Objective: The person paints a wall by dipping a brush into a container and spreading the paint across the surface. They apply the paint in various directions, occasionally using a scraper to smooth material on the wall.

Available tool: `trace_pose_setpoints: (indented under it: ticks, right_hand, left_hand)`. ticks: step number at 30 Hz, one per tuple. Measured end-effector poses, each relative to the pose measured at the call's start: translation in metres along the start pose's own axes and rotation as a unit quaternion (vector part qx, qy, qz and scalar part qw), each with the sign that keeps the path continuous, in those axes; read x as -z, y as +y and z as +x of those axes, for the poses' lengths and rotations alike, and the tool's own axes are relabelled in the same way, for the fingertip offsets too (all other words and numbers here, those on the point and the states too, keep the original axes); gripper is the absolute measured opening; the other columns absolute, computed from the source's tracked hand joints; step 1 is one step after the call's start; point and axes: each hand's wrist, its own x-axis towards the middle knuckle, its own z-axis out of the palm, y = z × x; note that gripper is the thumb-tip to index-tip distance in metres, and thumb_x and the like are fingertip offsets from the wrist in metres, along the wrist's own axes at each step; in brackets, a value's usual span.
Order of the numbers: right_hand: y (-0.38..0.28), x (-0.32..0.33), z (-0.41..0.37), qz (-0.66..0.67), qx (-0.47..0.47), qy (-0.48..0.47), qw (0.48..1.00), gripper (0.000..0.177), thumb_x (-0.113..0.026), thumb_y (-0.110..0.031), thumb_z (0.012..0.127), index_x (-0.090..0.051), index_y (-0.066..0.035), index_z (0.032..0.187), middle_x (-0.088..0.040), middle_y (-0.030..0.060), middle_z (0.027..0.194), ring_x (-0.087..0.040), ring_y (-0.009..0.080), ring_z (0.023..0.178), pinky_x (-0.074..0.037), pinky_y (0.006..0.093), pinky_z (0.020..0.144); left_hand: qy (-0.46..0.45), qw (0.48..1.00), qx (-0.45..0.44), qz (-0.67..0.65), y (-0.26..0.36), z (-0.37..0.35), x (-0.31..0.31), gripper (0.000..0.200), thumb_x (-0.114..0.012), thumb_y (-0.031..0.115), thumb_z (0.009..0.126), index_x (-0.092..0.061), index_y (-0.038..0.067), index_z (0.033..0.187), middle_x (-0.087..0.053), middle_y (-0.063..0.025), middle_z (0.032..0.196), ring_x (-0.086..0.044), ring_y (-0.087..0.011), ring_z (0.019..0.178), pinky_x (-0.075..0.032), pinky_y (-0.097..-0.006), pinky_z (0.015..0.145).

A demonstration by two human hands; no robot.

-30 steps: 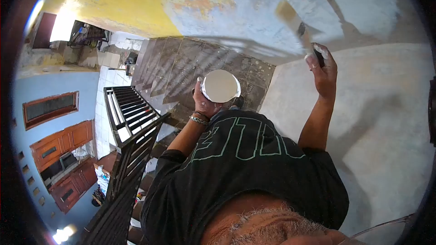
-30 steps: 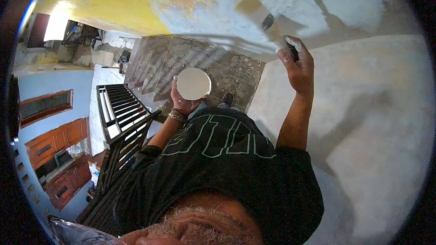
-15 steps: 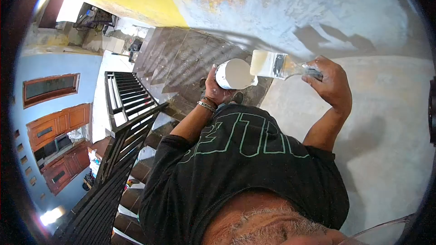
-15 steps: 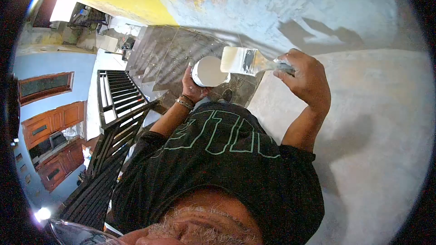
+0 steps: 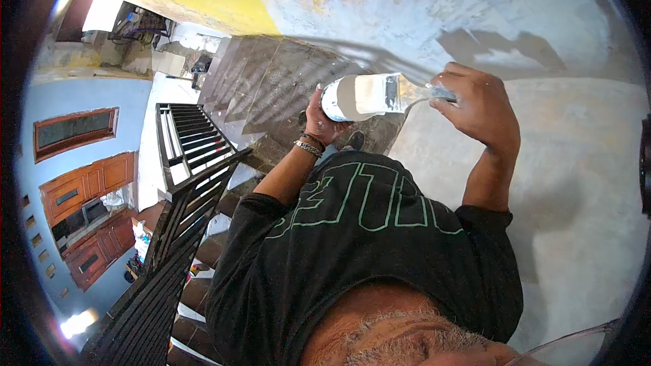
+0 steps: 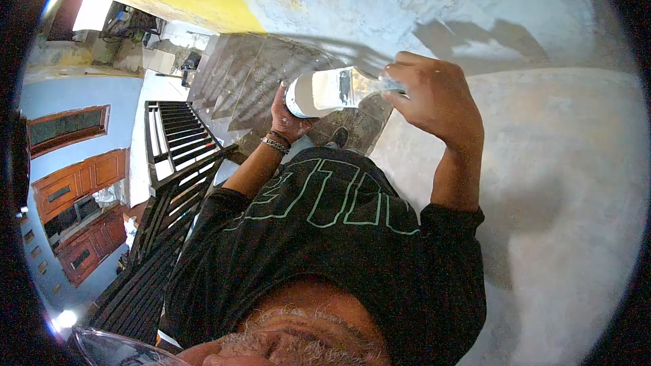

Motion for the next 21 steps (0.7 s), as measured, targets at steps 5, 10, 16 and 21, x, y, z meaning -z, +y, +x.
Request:
trace_pose_setpoints:
  ticks: [5,10,16,21]
  right_hand:
    - [-0.008,-0.007,0.016,-0.066,0.045,-0.04,0.996,0.019,-0.065,-0.017,0.067,-0.06,-0.005,0.081,-0.056,0.0094,0.076,-0.058,0.0276,0.073,-0.046,0.0377,0.063]
    - [-0.007,-0.018,0.02,-0.072,0.063,-0.044,0.994,0.019,-0.066,-0.016,0.066,-0.059,-0.006,0.08,-0.056,0.0078,0.077,-0.057,0.0282,0.072,-0.044,0.0376,0.06]
    - [-0.006,-0.017,0.02,-0.086,0.049,-0.047,0.994,0.017,-0.065,-0.018,0.067,-0.059,-0.006,0.078,-0.055,0.0077,0.075,-0.056,0.0281,0.071,-0.044,0.0377,0.06]
    - [-0.005,-0.011,0.016,-0.092,0.059,-0.037,0.993,0.017,-0.063,-0.019,0.068,-0.059,-0.006,0.079,-0.054,0.0079,0.075,-0.056,0.0283,0.071,-0.044,0.0378,0.06]
  left_hand:
    - [0.019,1.0,-0.005,0.003,-0.002,0.004,-0.008,0.062,-0.039,0.059,0.082,-0.049,0.009,0.119,-0.058,-0.0083,0.11,-0.06,-0.0231,0.092,-0.05,-0.0347,0.063]
    - [0.007,1.0,-0.003,0.02,0.0,0.006,-0.013,0.061,-0.038,0.059,0.083,-0.05,0.01,0.117,-0.061,-0.0052,0.098,-0.061,-0.0174,0.073,-0.04,-0.0246,0.041]
    - [-0.008,0.999,-0.007,0.043,0.0,0.012,-0.012,0.061,-0.037,0.06,0.082,-0.051,0.01,0.116,-0.062,-0.0041,0.093,-0.059,-0.0159,0.066,-0.034,-0.024,0.038]
    - [0.029,1.0,-0.008,-0.003,0.002,0.009,-0.038,0.06,-0.037,0.057,0.084,-0.049,0.01,0.119,-0.058,-0.0081,0.108,-0.06,-0.0228,0.089,-0.05,-0.0335,0.063]
